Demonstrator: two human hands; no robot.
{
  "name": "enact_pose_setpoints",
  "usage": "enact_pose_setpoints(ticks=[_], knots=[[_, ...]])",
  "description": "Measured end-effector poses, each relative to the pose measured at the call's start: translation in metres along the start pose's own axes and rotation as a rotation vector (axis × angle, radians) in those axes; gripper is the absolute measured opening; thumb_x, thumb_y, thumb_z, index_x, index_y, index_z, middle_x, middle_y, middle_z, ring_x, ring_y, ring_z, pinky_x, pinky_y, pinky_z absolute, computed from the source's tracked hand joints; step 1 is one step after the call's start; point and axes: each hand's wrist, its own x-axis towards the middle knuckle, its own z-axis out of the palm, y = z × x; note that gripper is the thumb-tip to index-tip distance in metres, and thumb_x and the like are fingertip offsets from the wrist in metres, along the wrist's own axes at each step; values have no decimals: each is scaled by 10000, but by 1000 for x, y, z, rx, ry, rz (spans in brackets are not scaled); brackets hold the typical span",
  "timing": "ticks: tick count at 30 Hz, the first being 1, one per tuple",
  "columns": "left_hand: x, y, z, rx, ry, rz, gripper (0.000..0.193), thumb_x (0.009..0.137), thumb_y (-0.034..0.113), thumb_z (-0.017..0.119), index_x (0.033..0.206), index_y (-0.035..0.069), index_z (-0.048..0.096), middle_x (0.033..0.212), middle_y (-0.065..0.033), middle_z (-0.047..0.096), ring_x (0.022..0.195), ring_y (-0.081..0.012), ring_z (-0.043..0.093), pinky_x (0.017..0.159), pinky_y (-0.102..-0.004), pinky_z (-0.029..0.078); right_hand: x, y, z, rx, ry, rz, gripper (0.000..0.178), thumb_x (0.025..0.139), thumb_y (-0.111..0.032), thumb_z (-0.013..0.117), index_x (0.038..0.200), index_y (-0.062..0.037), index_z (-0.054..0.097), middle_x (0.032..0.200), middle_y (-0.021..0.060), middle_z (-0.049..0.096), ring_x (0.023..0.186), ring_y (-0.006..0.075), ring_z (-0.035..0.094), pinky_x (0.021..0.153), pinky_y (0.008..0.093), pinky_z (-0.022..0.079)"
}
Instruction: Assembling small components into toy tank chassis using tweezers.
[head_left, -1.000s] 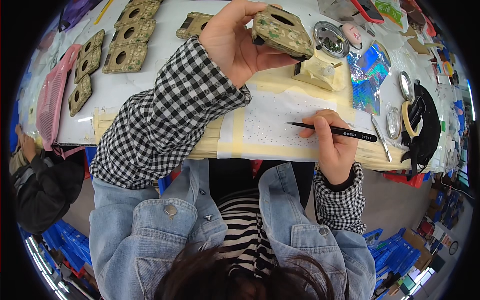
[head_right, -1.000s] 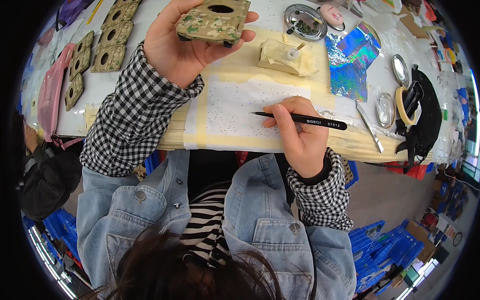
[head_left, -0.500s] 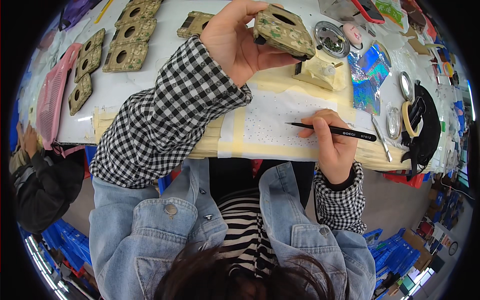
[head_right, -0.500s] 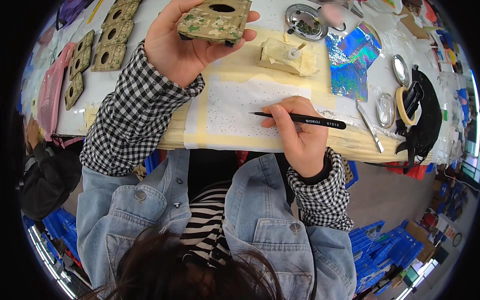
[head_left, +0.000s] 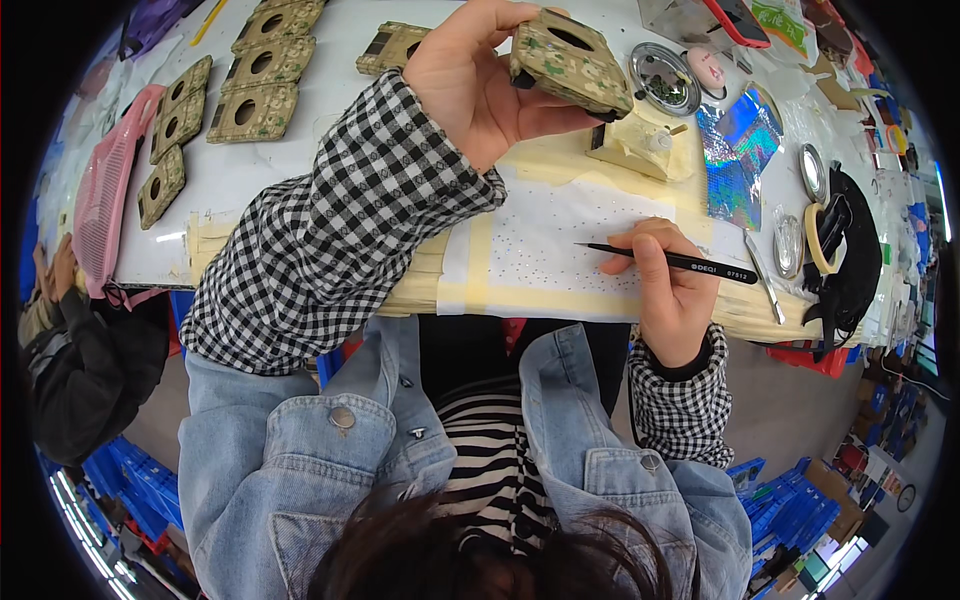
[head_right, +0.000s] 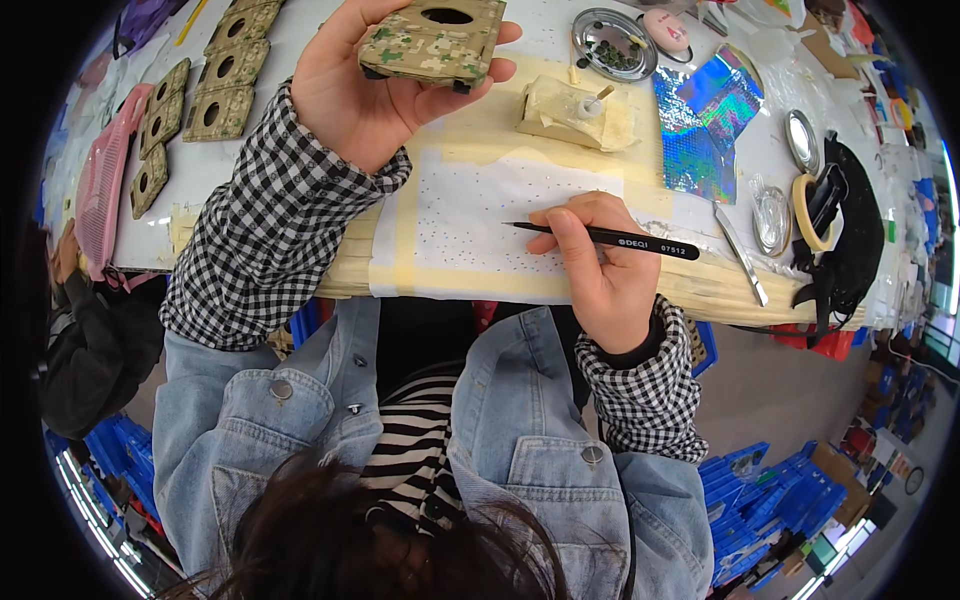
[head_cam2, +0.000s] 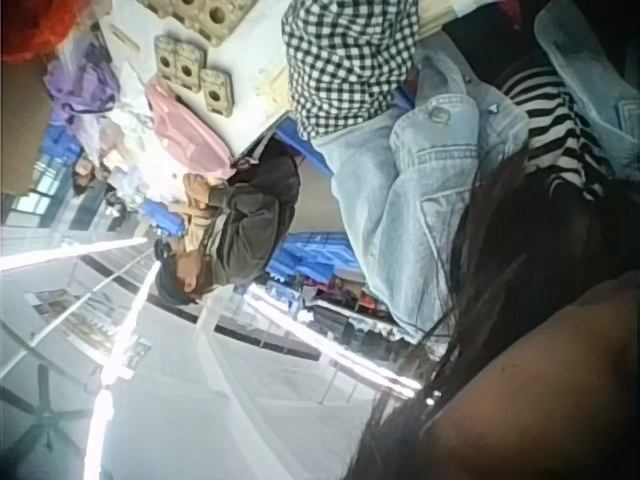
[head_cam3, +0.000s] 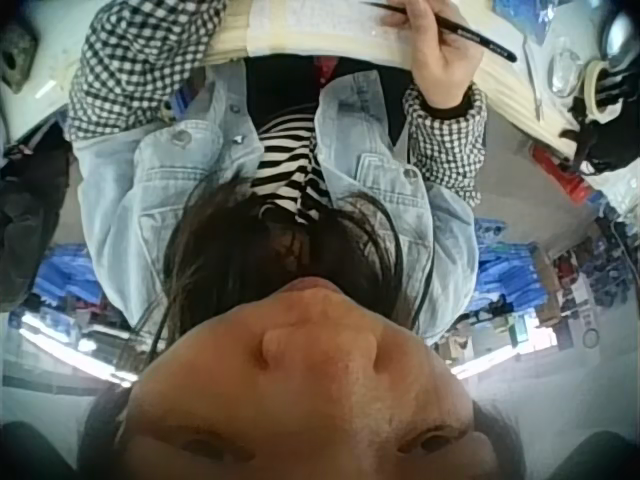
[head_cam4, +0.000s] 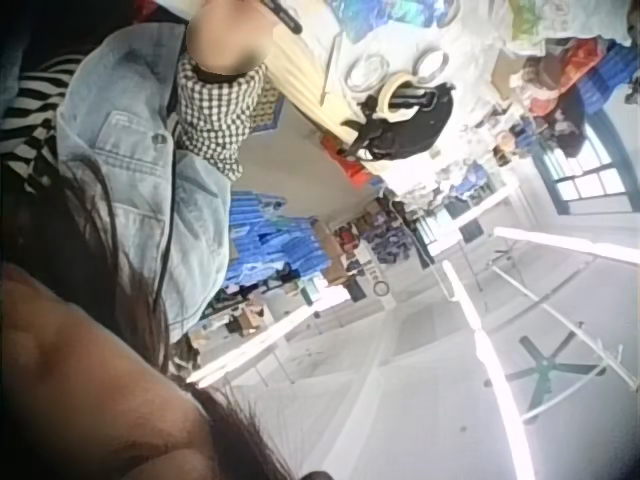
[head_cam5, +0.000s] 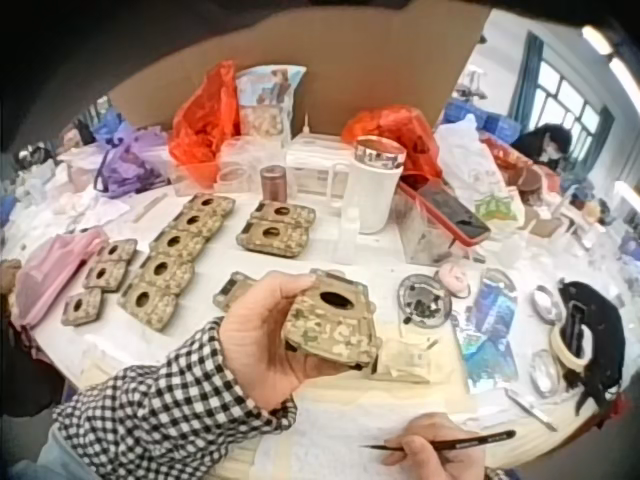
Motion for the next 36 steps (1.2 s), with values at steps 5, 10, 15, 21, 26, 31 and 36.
enact_pose_setpoints(ticks=[5,10,15,21,26,31,36], knots=[[4,-2,-5,24,-26,30,402,898,247,451,1196,-20,421,1053,-165,591,951,-271,612,811,-404,543,-1,-5,-4,46,48,-13,222,926,-112,480,870,71,593,846,123,571,676,156,613,635,235,460],[0,-7,5,223,21,135,385,915,282,387,1199,27,432,1174,-233,510,1036,-345,569,838,-392,535,9,-21,-23,32,186,-158,255,942,-136,446,877,63,592,849,126,573,645,158,608,634,239,460],[0,-4,3,203,10,130,404,926,281,363,1257,49,381,1239,-267,461,1061,-369,551,840,-374,536,28,-50,-31,98,200,-288,264,944,-159,450,903,61,591,858,125,570,672,166,616,651,251,475],[0,-6,8,179,7,63,430,920,309,374,1268,56,372,1246,-241,467,1046,-363,559,865,-390,517,52,-67,-20,151,167,-413,263,934,-181,484,968,61,579,905,123,592,791,164,615,739,253,481],[-3,-7,10,155,30,44,441,918,321,386,1270,56,376,1197,-197,513,1035,-348,569,867,-394,514,70,-75,-4,214,77,-373,243,926,-162,504,1006,57,572,948,117,614,860,141,600,784,239,458],[-5,-8,15,130,58,37,438,919,330,391,1257,52,387,1156,-178,539,1000,-319,593,873,-402,508,75,-70,1,182,65,-379,233,924,-146,506,1021,56,570,956,121,624,869,135,594,772,235,460],[-7,-8,16,119,71,37,437,911,336,403,1253,64,396,1162,-153,539,1036,-296,575,866,-400,508,74,-69,3,199,73,-317,227,923,-142,508,1012,55,577,949,116,624,864,130,591,766,233,458]])
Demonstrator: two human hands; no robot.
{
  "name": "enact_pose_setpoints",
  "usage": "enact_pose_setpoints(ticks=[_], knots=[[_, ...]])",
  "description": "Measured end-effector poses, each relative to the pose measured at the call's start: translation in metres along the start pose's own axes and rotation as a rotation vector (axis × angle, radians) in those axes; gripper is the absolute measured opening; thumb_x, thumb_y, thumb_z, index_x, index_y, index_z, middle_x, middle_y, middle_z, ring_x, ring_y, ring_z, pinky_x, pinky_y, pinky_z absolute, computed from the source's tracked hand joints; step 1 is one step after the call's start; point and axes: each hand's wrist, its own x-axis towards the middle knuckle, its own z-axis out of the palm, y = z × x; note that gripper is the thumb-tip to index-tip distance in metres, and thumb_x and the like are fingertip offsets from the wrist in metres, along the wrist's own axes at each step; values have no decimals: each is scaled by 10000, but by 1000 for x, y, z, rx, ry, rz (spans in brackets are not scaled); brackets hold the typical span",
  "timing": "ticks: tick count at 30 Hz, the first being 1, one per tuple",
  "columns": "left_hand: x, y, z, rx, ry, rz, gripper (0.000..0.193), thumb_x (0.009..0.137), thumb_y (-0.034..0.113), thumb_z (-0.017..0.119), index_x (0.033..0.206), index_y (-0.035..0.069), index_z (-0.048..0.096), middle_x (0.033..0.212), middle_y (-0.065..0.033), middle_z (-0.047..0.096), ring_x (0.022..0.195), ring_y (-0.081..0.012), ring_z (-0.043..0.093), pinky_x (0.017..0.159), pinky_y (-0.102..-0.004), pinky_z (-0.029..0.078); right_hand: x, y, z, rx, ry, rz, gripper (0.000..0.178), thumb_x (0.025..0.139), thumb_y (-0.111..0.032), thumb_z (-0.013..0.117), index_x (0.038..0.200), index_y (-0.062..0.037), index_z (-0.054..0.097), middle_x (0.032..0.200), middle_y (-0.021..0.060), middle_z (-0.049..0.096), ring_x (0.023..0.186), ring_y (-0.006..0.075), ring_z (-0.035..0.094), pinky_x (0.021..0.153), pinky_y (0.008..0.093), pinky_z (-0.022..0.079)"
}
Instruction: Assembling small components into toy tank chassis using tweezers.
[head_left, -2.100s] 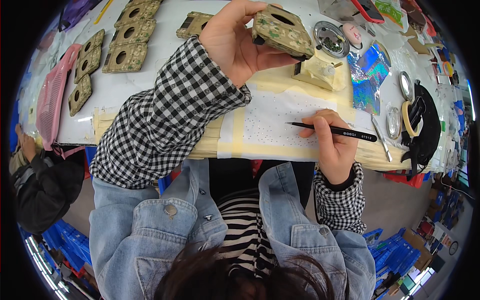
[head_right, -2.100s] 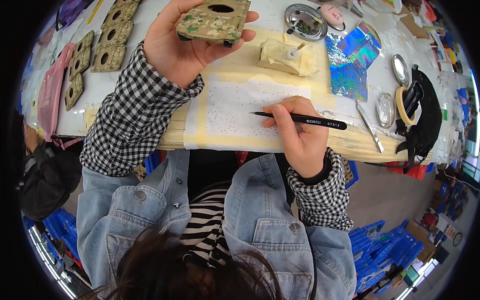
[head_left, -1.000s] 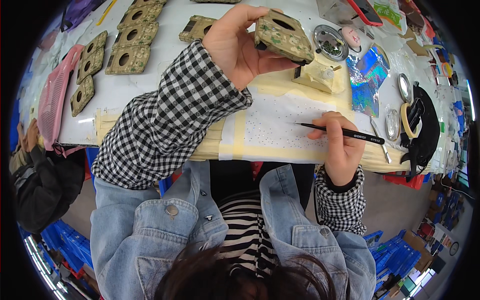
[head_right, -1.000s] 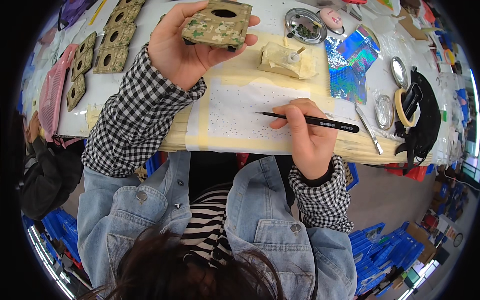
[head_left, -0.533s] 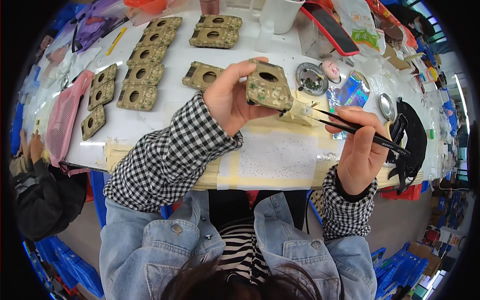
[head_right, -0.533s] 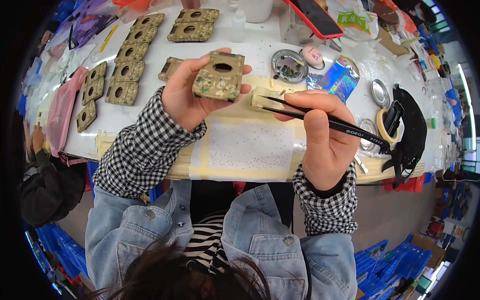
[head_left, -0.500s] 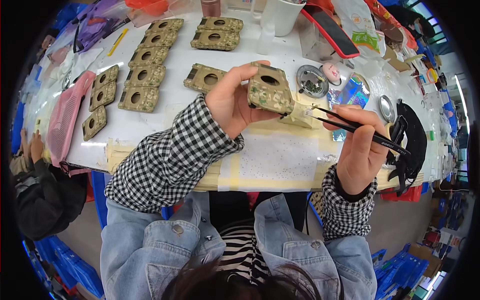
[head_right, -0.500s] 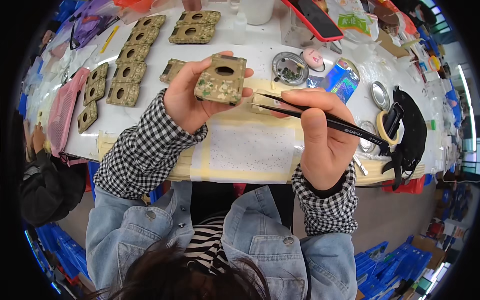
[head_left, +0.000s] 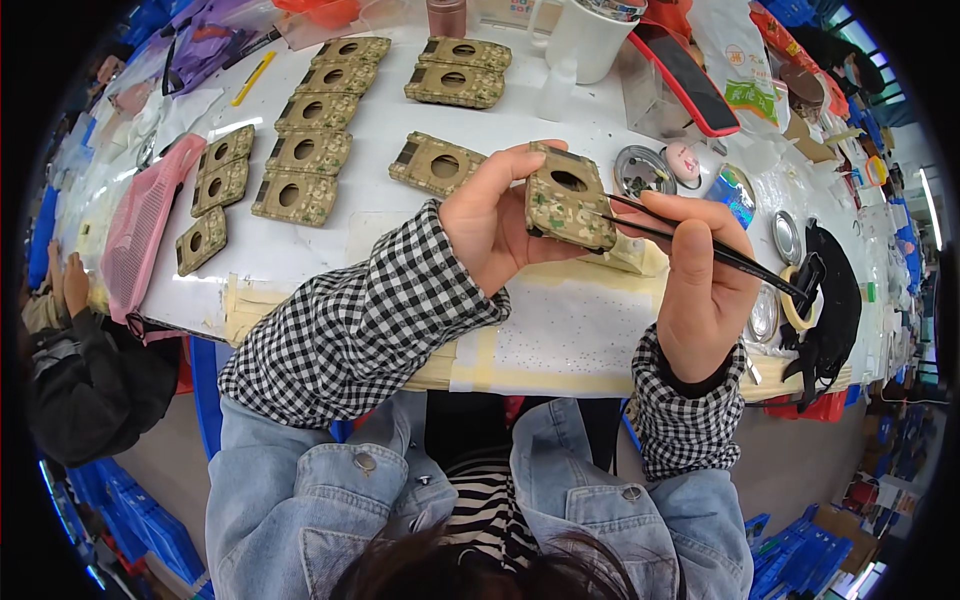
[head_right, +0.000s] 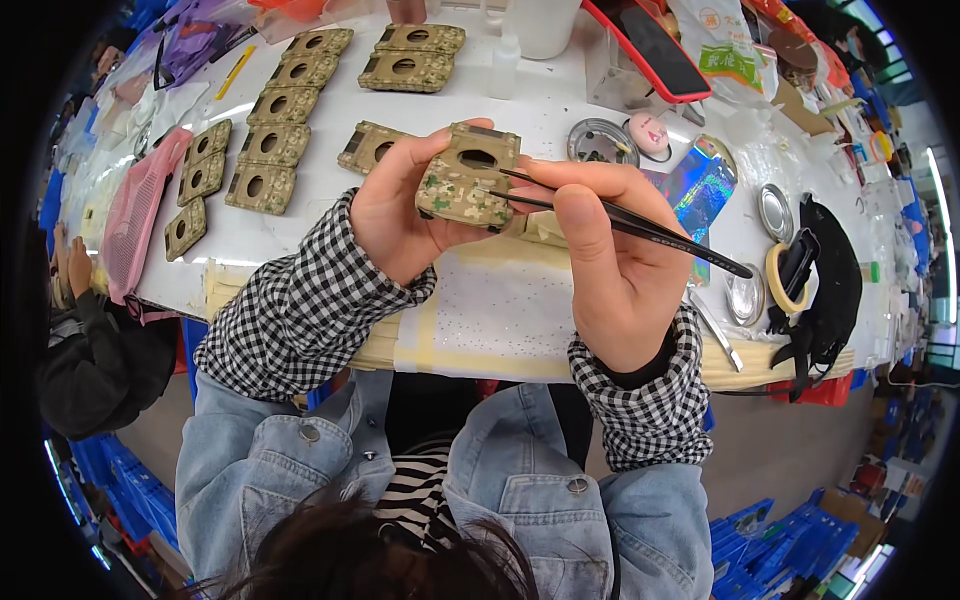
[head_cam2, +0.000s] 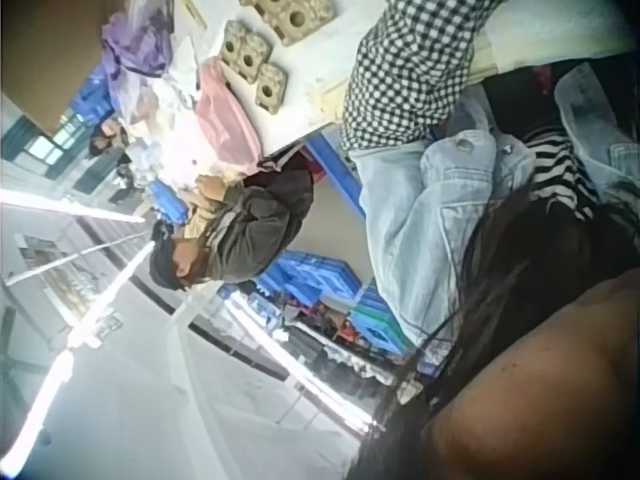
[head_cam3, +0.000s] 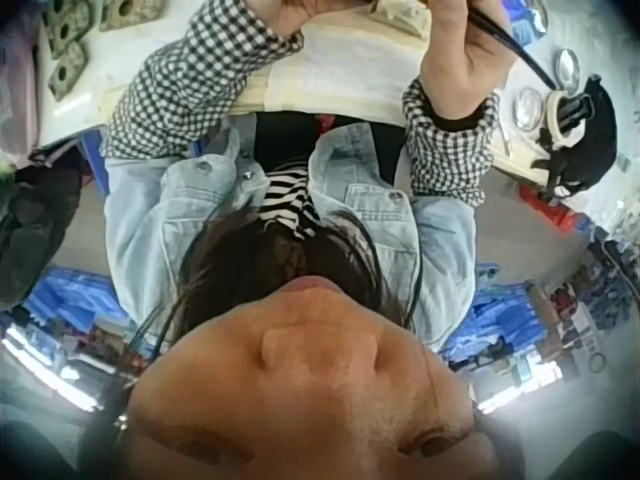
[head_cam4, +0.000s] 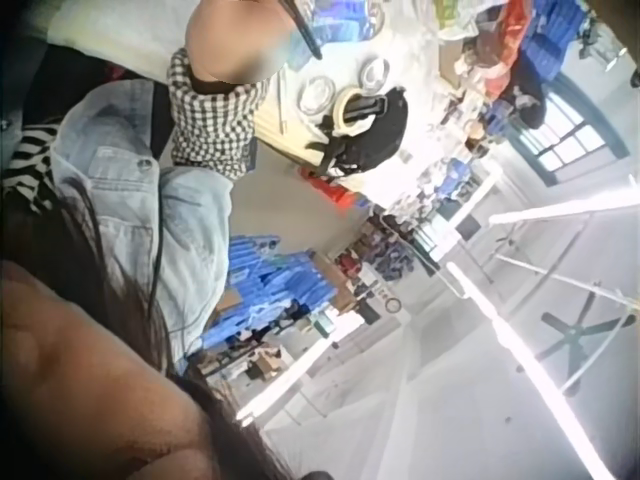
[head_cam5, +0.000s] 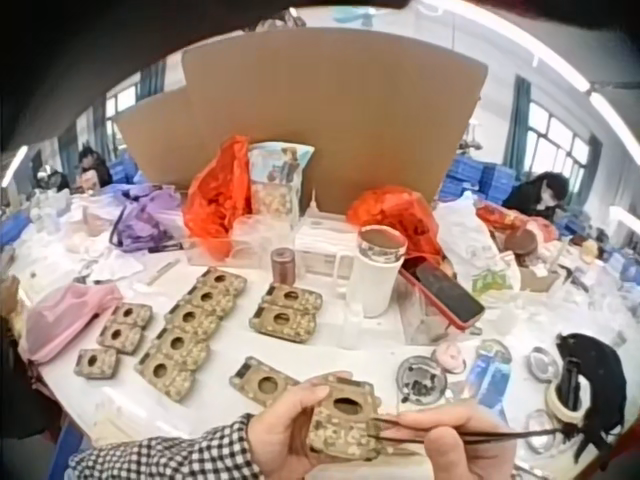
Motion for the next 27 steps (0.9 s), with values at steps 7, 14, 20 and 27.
enact_pose_setpoints(ticks=[7,14,20,27], knots=[[-1,1,1,37,10,14,437,903,346,412,1246,76,411,1165,-126,543,1043,-263,572,859,-393,510,0,2,2,-2,3,-7,219,922,-127,507,1015,59,575,940,118,625,857,132,596,767,233,460],[-1,1,0,62,3,22,441,899,351,416,1248,82,413,1155,-132,552,1027,-262,584,836,-372,524,0,3,3,26,6,-11,217,920,-116,506,1019,67,567,947,135,628,876,149,607,782,239,469],[-1,1,1,70,11,28,448,893,358,423,1247,83,417,1160,-132,551,1037,-262,578,852,-377,515,0,2,3,14,2,-11,209,919,-105,505,1019,68,566,946,137,629,877,151,608,782,240,470],[0,1,1,66,19,21,446,892,358,427,1243,83,423,1159,-128,552,1042,-258,573,867,-386,504,0,3,2,-2,-11,-26,205,919,-99,503,1017,70,567,957,140,625,880,152,607,786,242,469]])
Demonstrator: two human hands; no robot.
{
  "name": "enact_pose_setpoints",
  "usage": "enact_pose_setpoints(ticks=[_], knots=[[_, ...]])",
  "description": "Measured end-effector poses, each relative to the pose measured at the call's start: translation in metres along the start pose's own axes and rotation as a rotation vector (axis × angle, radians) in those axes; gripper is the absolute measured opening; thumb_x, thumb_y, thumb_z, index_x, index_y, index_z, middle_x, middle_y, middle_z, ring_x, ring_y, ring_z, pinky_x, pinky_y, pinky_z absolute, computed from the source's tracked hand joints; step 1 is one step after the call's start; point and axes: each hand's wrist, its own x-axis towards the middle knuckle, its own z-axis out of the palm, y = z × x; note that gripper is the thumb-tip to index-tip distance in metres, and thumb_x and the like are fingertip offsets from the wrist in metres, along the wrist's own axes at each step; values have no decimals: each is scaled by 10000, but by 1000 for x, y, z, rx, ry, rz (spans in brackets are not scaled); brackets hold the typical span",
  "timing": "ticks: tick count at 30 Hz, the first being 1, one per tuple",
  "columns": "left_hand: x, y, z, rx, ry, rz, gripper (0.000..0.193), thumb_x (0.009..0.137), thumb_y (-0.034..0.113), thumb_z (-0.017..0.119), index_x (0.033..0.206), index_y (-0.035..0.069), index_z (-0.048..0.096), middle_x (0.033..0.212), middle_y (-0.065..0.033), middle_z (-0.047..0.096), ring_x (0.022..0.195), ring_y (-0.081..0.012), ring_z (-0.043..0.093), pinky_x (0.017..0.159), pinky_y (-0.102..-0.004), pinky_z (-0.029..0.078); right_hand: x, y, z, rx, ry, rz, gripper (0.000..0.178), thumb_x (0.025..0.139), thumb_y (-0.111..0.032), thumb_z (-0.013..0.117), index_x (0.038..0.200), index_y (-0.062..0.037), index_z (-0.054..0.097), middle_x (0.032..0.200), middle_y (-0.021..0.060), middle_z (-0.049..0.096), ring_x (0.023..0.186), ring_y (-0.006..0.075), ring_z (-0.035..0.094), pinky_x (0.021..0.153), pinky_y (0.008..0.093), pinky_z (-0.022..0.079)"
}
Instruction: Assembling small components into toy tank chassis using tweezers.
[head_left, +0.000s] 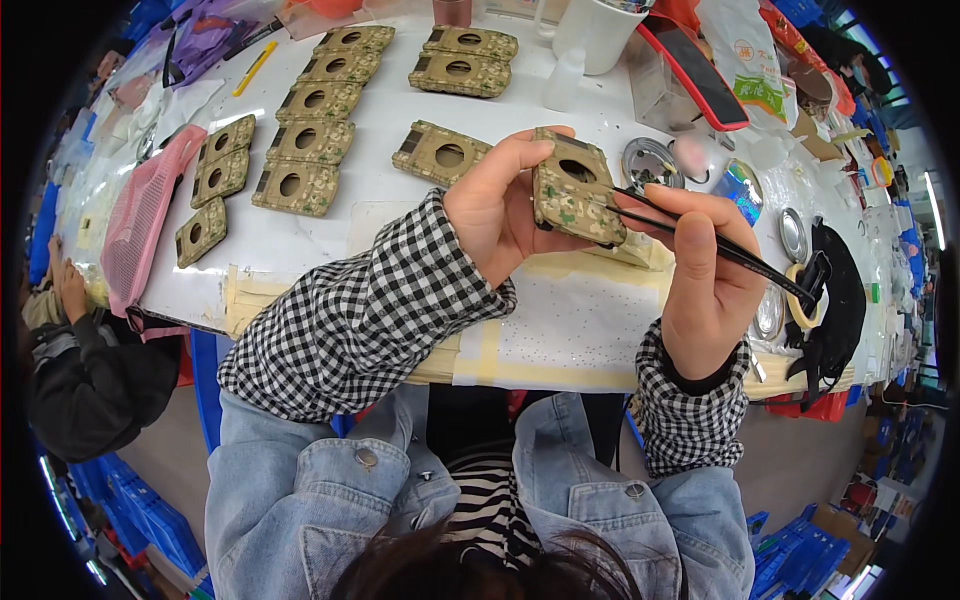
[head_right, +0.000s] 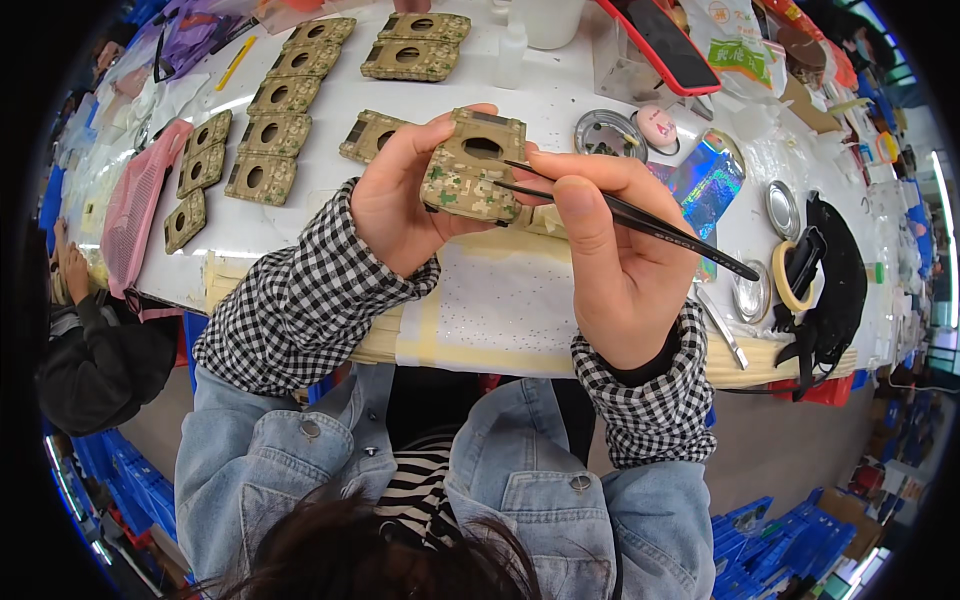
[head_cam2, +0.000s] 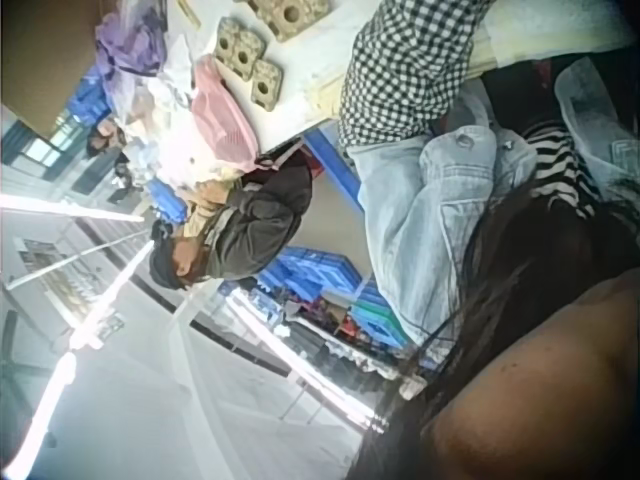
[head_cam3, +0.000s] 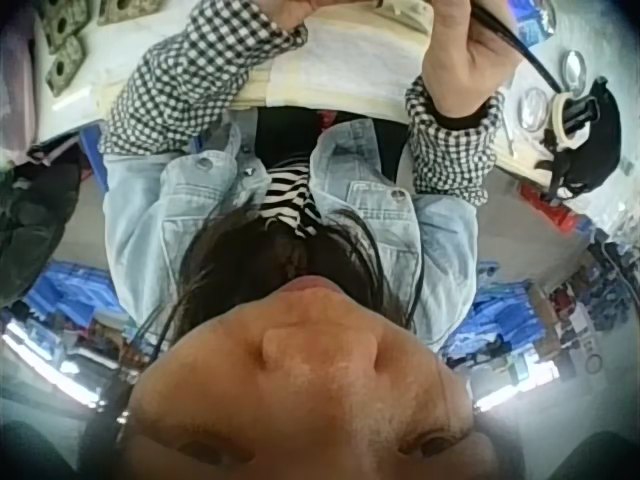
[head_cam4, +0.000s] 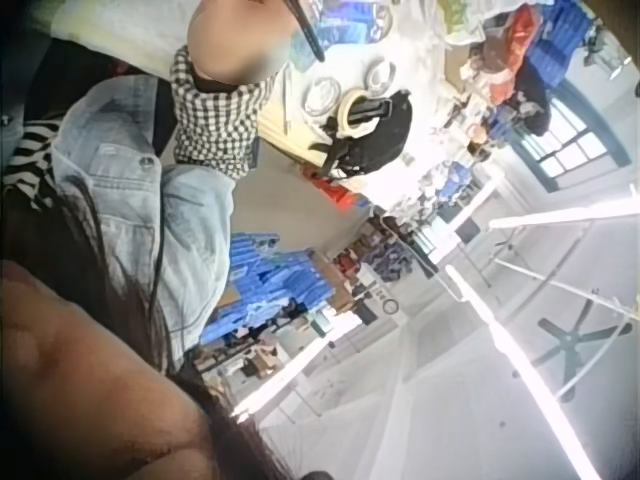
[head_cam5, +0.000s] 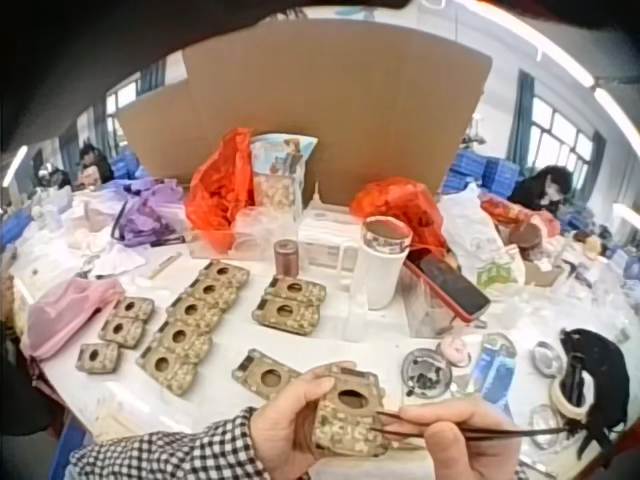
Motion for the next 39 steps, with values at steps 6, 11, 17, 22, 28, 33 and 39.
enact_pose_setpoints(ticks=[6,11,17,22,28,33,39], knots=[[1,0,-1,-4,0,-6,440,891,357,428,1236,85,430,1154,-125,554,1040,-255,573,865,-387,504,0,-1,0,3,-3,7,208,919,-100,501,1018,72,565,957,144,625,893,163,611,797,249,472],[0,0,-1,3,-5,1,439,891,359,428,1238,90,425,1162,-132,552,1041,-268,574,865,-386,504,0,-1,1,10,-4,4,208,919,-99,501,1018,73,564,955,148,626,890,165,613,797,251,474],[1,0,-1,6,-17,2,441,892,362,423,1240,91,422,1164,-140,550,1035,-277,579,867,-389,503,0,0,0,2,-7,2,210,918,-101,503,1018,73,564,955,148,627,887,165,613,791,247,473],[1,0,-2,-4,-27,6,441,894,360,417,1240,86,421,1165,-141,549,1039,-274,576,870,-394,503,0,-1,1,2,6,-1,222,920,-119,505,1014,72,567,950,146,629,879,167,616,787,249,475],[0,0,-1,-36,-13,-6,432,903,340,407,1244,76,415,1168,-148,543,1042,-285,571,872,-400,504,1,1,2,30,28,-12,267,932,-173,493,1011,72,565,956,151,630,866,171,622,788,255,478],[2,-1,-5,-64,-36,-15,426,914,314,384,1253,57,394,1186,-196,522,1033,-339,570,828,-390,534,1,1,-2,13,117,-48,362,961,-251,424,1020,83,550,933,157,627,845,185,629,784,277,494],[5,-2,-9,-108,-56,-16,410,917,298,369,1241,47,395,1211,-239,497,1040,-370,561,832,-386,540,1,-2,-10,-34,191,-190,459,968,-330,374,1060,100,504,856,158,610,786,223,631,782,335,509]])
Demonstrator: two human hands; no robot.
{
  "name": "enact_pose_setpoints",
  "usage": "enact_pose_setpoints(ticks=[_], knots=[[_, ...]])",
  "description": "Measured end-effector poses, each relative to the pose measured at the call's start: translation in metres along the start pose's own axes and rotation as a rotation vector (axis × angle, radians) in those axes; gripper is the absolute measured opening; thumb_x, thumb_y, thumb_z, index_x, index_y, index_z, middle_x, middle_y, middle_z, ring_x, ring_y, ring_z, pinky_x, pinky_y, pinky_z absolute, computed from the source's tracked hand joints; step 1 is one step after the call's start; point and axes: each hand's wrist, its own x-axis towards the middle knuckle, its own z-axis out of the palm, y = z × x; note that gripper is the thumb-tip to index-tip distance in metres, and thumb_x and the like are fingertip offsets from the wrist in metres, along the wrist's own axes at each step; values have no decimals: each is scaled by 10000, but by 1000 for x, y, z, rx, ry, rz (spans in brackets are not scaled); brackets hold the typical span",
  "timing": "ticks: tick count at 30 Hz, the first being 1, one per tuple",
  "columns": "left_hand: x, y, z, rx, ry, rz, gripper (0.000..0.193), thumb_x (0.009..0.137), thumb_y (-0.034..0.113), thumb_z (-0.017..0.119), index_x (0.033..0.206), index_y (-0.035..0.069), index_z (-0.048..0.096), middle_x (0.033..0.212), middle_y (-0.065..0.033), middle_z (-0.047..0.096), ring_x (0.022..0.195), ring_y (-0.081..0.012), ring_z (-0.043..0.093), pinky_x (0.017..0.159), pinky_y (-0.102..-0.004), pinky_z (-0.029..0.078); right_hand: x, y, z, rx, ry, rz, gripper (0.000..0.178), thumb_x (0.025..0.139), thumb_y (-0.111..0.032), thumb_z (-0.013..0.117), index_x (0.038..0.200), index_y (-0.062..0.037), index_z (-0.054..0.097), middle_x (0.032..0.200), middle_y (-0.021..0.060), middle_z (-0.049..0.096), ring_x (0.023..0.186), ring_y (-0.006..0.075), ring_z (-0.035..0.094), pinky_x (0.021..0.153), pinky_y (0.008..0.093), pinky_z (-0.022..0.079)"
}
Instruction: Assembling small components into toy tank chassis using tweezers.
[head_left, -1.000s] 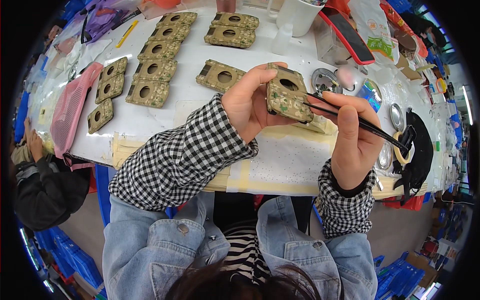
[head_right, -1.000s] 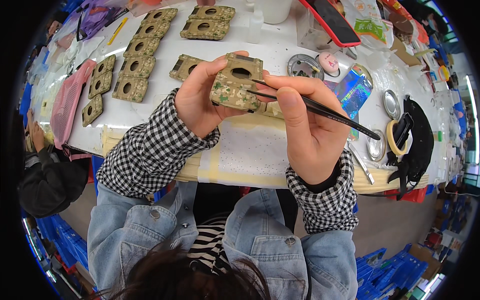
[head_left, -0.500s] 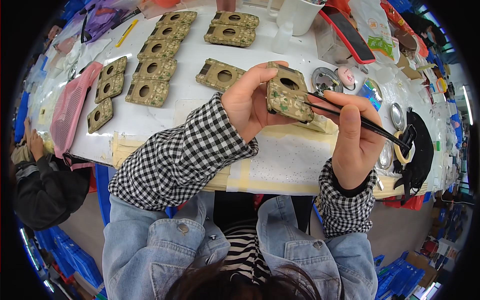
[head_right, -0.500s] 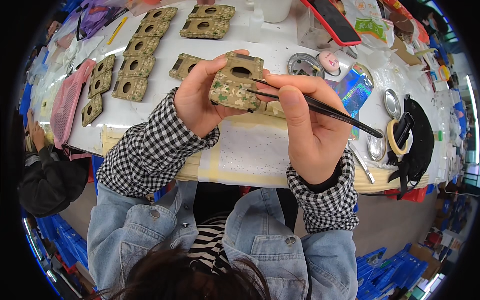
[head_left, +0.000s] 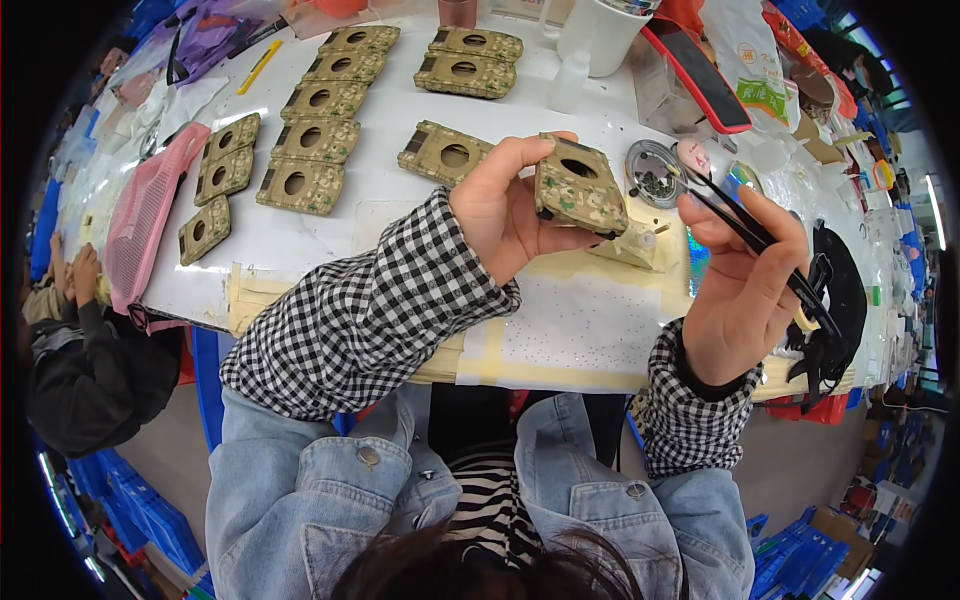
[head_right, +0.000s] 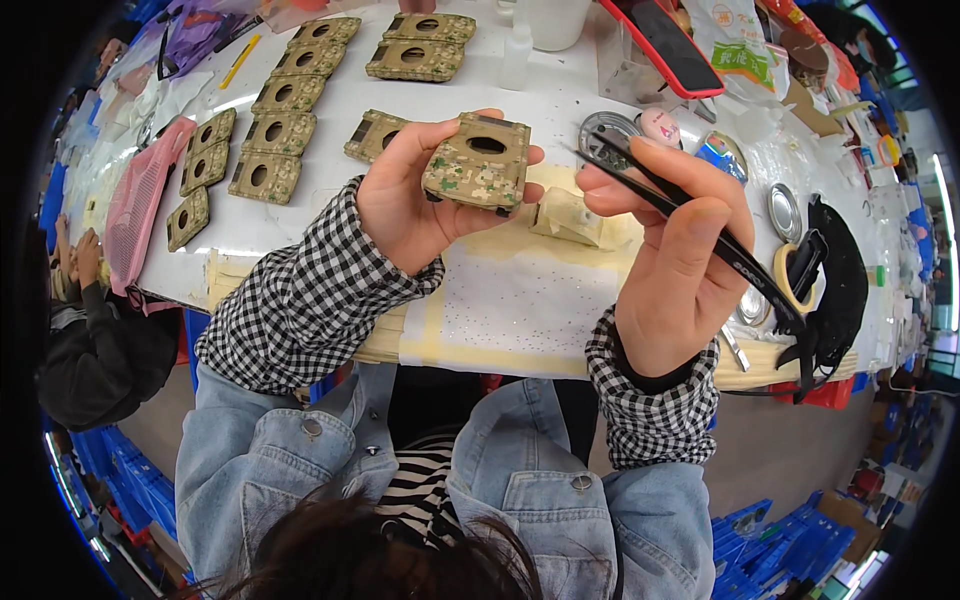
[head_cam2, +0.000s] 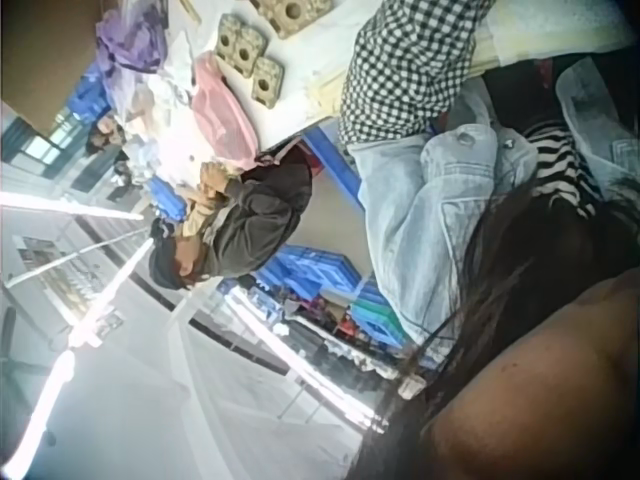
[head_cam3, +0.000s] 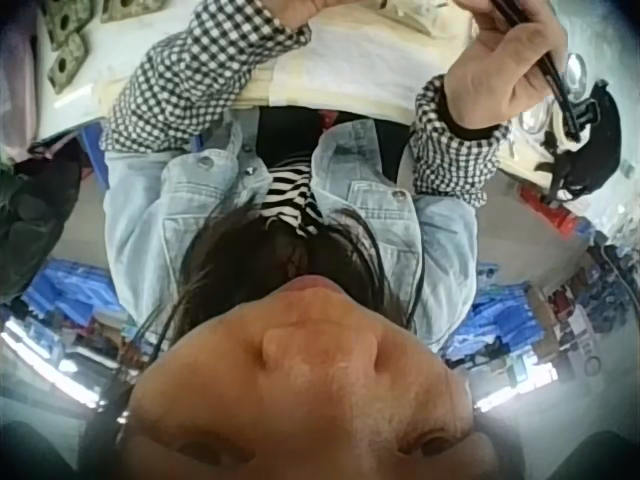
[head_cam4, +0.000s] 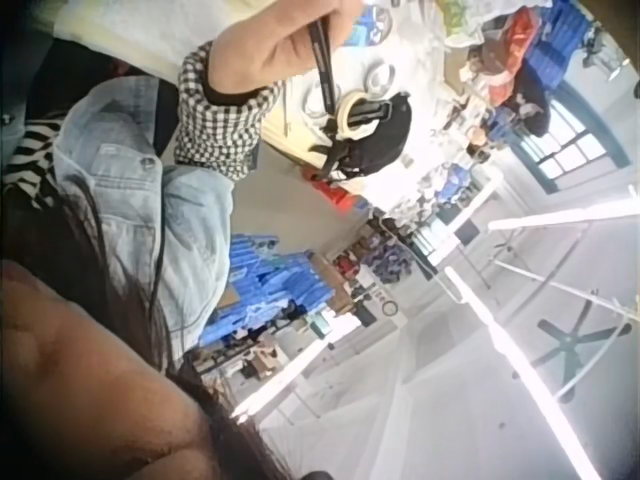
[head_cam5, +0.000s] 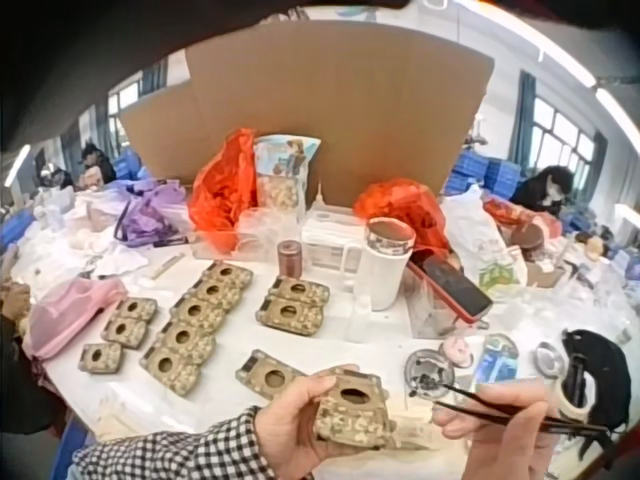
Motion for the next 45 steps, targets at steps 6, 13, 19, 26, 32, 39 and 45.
enact_pose_setpoints(ticks=[6,13,19,26,32,39,45], knots=[[-1,1,1,4,44,-9,401,916,298,371,1223,44,409,1203,-241,502,1043,-358,562,851,-379,529,0,-9,-4,-120,24,-30,206,947,-166,439,954,35,480,816,119,583,801,209,603,780,315,477],[-2,1,5,-2,78,-8,405,913,301,379,1213,31,416,1199,-245,503,1053,-349,557,889,-385,498,-3,-11,-10,-60,-2,-12,185,934,-184,469,903,-4,443,799,65,480,781,154,532,768,314,470],[-1,1,4,-8,77,-8,404,915,296,371,1212,27,420,1197,-247,503,1054,-346,554,894,-384,493,-3,-8,-14,-13,6,-31,308,940,-296,465,973,11,471,793,59,480,769,148,520,750,347,511],[-2,1,5,-3,87,-8,409,920,302,365,1213,22,422,1194,-252,502,1053,-347,553,900,-385,492,-3,-12,-32,-585,-192,-10,191,932,-80,438,953,45,581,911,97,605,830,149,580,772,257,453],[-1,1,5,0,90,-7,408,919,301,373,1211,19,422,1198,-259,496,1064,-353,548,900,-389,495,-8,0,-40,-714,-128,46,96,857,-31,560,911,25,616,776,101,609,723,181,568,668,273,438],[0,0,2,-15,96,-6,402,914,288,392,1207,15,426,1202,-271,489,1066,-369,543,895,-400,497,-8,10,-39,-928,-252,-65,174,735,-11,679,902,-10,629,733,96,606,700,234,562,649,312,444],[1,0,3,-2,102,-4,395,917,282,381,1203,14,428,1200,-272,490,1062,-369,544,892,-403,497,-7,20,-35,-927,-265,-91,156,710,-39,700,847,-26,628,716,97,599,677,252,549,636,327,436]])
